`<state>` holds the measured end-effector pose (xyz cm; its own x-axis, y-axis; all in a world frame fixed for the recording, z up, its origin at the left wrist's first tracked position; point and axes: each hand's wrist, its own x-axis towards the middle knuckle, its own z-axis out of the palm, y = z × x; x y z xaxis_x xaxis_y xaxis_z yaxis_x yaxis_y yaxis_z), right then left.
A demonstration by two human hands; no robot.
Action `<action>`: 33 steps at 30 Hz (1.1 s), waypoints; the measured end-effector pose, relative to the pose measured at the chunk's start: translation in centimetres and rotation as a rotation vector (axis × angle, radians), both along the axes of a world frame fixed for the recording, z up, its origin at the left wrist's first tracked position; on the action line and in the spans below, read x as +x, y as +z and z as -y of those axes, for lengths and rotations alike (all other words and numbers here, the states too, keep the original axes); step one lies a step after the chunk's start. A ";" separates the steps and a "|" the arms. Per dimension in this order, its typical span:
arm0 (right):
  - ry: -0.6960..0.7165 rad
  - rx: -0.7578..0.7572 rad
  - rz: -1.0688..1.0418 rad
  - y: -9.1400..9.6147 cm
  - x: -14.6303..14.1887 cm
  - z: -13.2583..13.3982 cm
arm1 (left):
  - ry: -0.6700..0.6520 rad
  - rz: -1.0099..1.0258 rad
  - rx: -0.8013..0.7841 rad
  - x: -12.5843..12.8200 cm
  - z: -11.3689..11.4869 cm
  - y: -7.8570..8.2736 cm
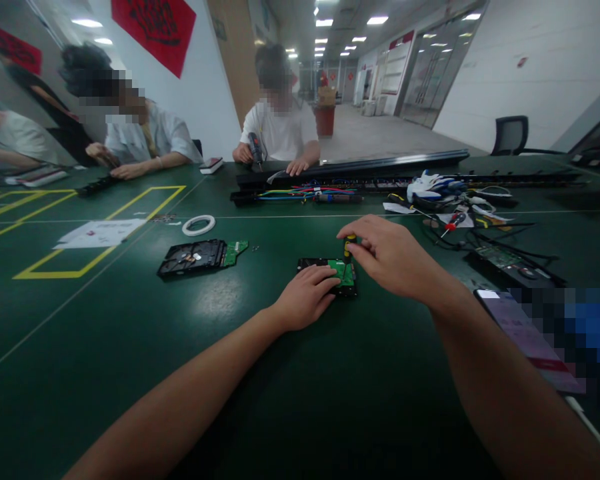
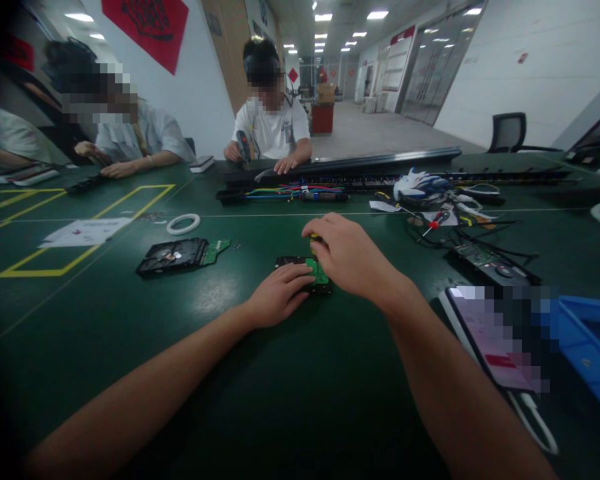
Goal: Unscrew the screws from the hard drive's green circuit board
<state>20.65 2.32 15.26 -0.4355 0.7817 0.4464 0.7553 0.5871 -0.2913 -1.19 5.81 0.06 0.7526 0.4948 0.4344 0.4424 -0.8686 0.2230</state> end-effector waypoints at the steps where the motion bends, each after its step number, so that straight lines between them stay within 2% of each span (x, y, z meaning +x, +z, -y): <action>1: 0.004 0.000 0.000 0.0 0.0 0.0 | 0.000 0.001 0.000 0.0 0.0 0.0; 12: 0.005 -0.054 -0.023 0.0 -0.2 -0.2 | 0.002 -0.008 0.000 0.0 0.1 0.1; 21: -0.071 -0.044 -0.007 -0.1 -0.2 0.0 | -0.004 -0.002 -0.007 0.0 0.1 0.2; 27: -0.157 0.028 -0.039 -0.4 0.0 -0.2 | -0.007 0.004 -0.014 0.0 0.1 0.2; 33: -0.117 0.028 -0.011 0.0 0.0 -0.1 | -0.008 0.003 0.000 0.0 0.0 0.1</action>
